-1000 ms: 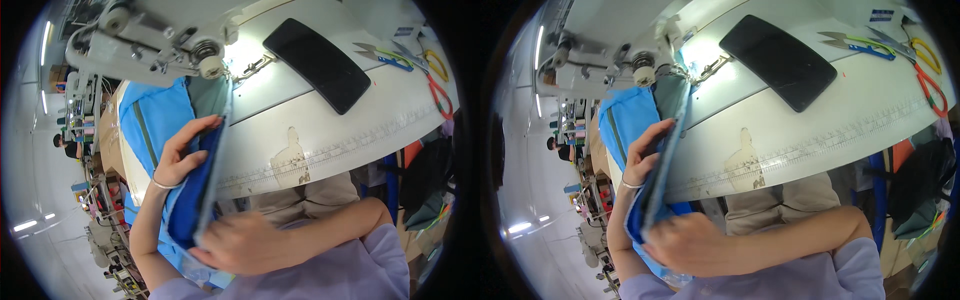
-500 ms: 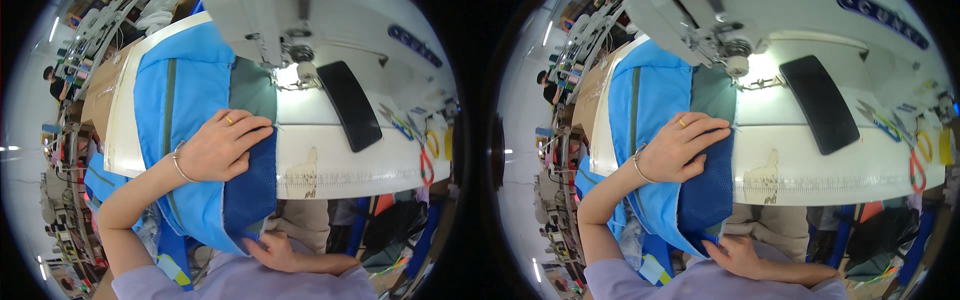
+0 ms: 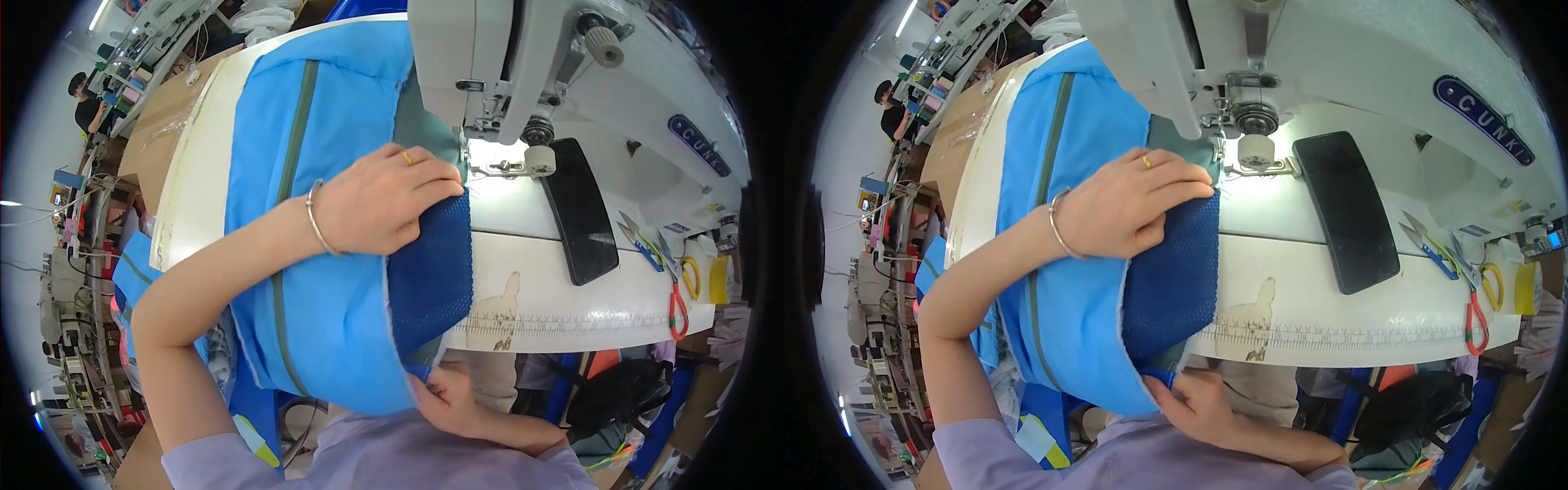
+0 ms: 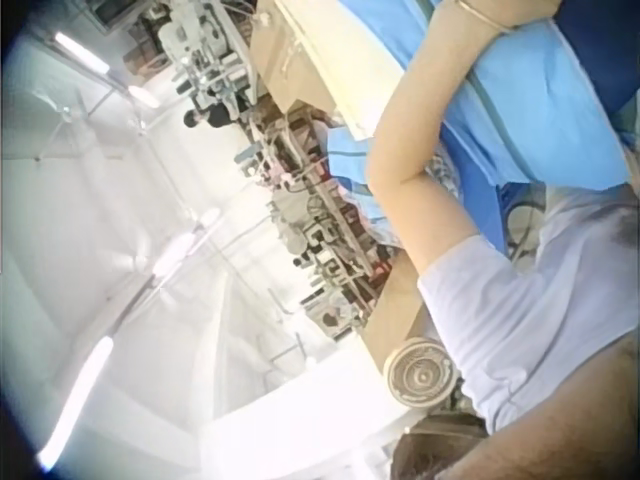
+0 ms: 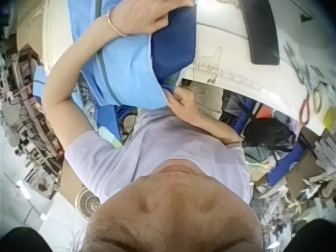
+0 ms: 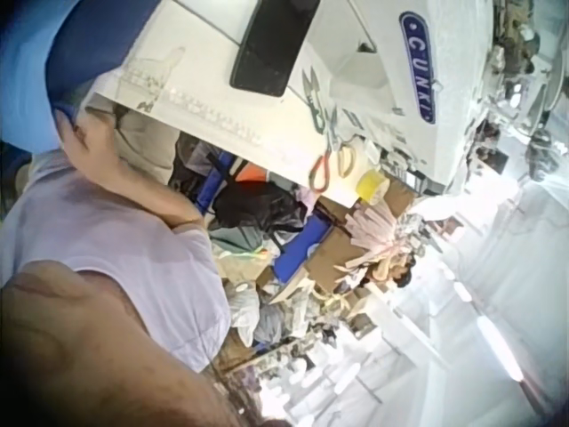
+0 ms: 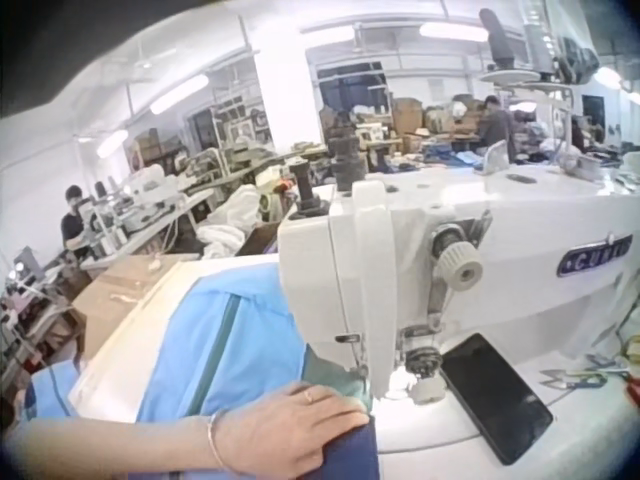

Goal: The person sews a blue and green fabric bag using an industrial sewing machine. They align the edges of the bag, guide the fabric under the needle, and sew along the seams. The person repeatedly adjusts the bag's orientation to sew different sections.

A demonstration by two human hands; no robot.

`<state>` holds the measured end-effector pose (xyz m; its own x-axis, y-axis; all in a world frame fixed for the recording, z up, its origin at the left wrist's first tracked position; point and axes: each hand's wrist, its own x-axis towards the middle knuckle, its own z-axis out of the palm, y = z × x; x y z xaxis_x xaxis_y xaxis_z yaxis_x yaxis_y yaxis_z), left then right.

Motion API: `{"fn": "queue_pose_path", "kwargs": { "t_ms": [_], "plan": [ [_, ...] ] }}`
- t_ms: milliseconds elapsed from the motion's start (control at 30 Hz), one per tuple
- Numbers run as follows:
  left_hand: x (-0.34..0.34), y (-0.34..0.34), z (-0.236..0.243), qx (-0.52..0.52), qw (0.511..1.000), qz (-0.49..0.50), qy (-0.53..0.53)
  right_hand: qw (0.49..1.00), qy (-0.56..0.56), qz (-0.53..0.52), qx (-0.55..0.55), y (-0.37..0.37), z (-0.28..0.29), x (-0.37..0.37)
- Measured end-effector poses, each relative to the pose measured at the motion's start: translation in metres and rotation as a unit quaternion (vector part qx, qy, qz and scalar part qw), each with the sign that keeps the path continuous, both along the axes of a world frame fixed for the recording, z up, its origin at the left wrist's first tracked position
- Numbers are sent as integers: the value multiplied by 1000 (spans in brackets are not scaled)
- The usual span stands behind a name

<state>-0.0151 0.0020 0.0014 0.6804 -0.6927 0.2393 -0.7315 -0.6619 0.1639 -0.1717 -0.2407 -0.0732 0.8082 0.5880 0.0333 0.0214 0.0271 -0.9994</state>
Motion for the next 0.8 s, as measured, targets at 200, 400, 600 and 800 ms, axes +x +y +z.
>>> {"fn": "queue_pose_path", "kwargs": {
  "t_ms": [200,400,600,800],
  "plan": [
    [19,12,2,2,1000,-2,19,999,-38,-39,-3,8,17,21],
    [-84,-38,47,31,987,38,151,983,-166,-23,-70,8,-11,14],
    [-116,-17,56,144,966,103,188,973,-213,-53,-68,30,-4,17],
    [-128,-20,61,105,962,209,144,981,-169,-52,-86,20,-7,14]
  ]
}}
